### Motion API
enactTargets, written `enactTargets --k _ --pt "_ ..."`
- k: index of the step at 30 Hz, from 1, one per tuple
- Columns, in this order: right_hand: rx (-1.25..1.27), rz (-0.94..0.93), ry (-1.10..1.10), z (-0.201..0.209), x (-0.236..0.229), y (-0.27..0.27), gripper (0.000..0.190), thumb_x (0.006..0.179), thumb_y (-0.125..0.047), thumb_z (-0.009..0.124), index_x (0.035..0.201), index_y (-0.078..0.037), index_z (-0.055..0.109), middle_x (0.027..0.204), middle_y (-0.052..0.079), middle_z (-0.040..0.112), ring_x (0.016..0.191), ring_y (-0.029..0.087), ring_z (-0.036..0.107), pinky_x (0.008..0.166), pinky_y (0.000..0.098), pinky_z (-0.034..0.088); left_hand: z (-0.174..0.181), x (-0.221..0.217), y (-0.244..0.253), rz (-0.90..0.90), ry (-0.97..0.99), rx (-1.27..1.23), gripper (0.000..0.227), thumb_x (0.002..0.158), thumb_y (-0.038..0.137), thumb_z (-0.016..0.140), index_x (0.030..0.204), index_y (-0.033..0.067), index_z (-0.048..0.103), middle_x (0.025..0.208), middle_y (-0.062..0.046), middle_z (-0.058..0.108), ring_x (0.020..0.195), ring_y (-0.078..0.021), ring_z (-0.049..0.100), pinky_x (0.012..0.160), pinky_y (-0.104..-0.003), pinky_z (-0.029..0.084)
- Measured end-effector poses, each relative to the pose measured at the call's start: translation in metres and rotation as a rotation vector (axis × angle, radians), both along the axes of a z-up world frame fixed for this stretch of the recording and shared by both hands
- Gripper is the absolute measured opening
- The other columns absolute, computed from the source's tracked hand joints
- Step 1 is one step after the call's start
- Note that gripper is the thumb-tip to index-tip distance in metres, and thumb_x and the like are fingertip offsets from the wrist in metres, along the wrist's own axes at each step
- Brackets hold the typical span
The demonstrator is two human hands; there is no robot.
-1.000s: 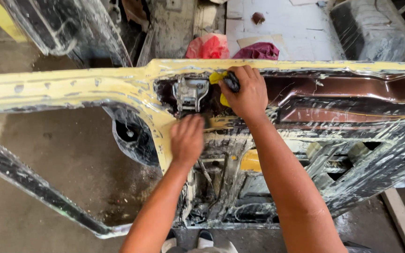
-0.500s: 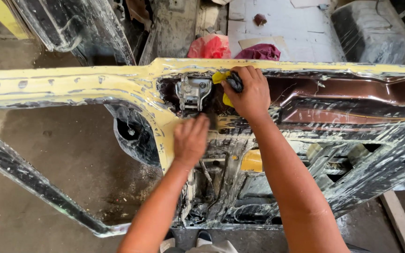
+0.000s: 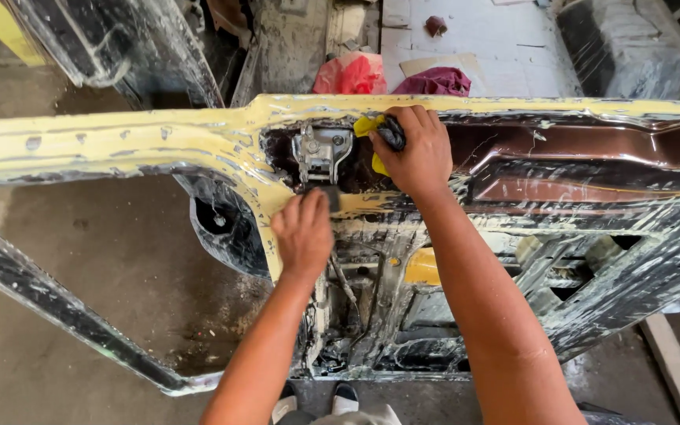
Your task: The person scrubs a yellow metal frame with a yellow sponge and a dark cloth, focusing on the joints and crevices. They then rinse the sponge and cloth in a green bucket filled with water.
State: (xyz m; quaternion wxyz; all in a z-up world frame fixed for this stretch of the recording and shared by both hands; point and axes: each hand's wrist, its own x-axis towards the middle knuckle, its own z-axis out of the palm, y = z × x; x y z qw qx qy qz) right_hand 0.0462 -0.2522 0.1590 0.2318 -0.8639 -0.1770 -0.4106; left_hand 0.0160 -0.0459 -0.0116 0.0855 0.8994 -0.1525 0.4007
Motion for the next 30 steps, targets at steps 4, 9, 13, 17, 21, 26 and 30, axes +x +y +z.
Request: enactTargets --k 4,9,13,17,21,26,30 --pt "-0.006 0.008 -0.007 0.001 0.0 -0.002 0.032 0.088 -0.023 0.083 0.109 -0.006 0.066 0.104 0.012 0.065 0.099 0.037 0.061 0.086 0.0459 0.048 0.012 -0.007 -0.036 -0.142 0.1 0.001 0.031 0.098 0.013 0.069 0.128 0.0069 0.07 0.136 -0.005 0.064 0.123 -0.0208 0.051 0.103 -0.039 0.036" --pt "0.007 0.007 -0.018 0.001 0.004 -0.002 0.031 0.088 -0.022 0.083 0.108 -0.007 0.066 0.105 0.012 0.065 0.1 0.036 0.061 0.086 0.046 0.048 0.034 -0.016 0.028 0.038 -0.007 0.013 0.03 0.095 0.013 0.069 0.125 0.0105 0.07 0.135 0.0 0.061 0.124 -0.0238 0.051 0.097 -0.047 0.034" --pt "-0.001 0.011 -0.011 0.0 0.001 0.0 0.031 0.087 -0.022 0.083 0.108 -0.006 0.066 0.104 0.012 0.065 0.099 0.037 0.061 0.086 0.0461 0.048 0.01 0.0 -0.016 -0.006 0.042 0.062 0.035 0.092 0.012 0.067 0.127 0.0084 0.069 0.136 -0.007 0.061 0.122 -0.0268 0.05 0.101 -0.048 0.033" --pt "-0.01 0.026 -0.002 -0.001 -0.002 -0.002 0.032 0.088 -0.022 0.083 0.109 -0.006 0.066 0.105 0.012 0.065 0.099 0.037 0.061 0.086 0.0462 0.048 0.02 -0.008 -0.017 -0.078 0.102 0.104 0.04 0.089 0.012 0.067 0.129 0.0099 0.069 0.135 -0.005 0.063 0.124 -0.0265 0.05 0.101 -0.045 0.032" --pt "-0.002 0.007 -0.02 0.002 0.001 -0.002 0.031 0.088 -0.022 0.083 0.109 -0.006 0.066 0.106 0.012 0.065 0.1 0.037 0.061 0.086 0.0461 0.048 -0.002 -0.005 0.03 0.024 0.079 0.093 0.037 0.095 0.011 0.066 0.132 0.0099 0.067 0.139 -0.002 0.061 0.126 -0.0246 0.05 0.103 -0.046 0.032" --pt "-0.003 0.014 0.003 0.001 0.0 -0.001 0.032 0.087 -0.022 0.083 0.109 -0.006 0.067 0.105 0.012 0.065 0.099 0.036 0.061 0.086 0.0458 0.049 0.01 -0.004 -0.028 -0.139 0.071 0.031 0.036 0.093 0.014 0.068 0.128 0.008 0.068 0.135 -0.007 0.061 0.125 -0.027 0.05 0.104 -0.049 0.031" --pt "-0.004 0.008 0.007 0.001 -0.003 0.001 0.032 0.087 -0.022 0.084 0.109 -0.006 0.066 0.105 0.012 0.065 0.099 0.037 0.061 0.086 0.0458 0.049 0.012 0.004 0.015 -0.146 -0.002 0.166 0.042 0.089 0.008 0.064 0.13 0.0093 0.069 0.138 -0.005 0.061 0.125 -0.0257 0.05 0.103 -0.047 0.031"
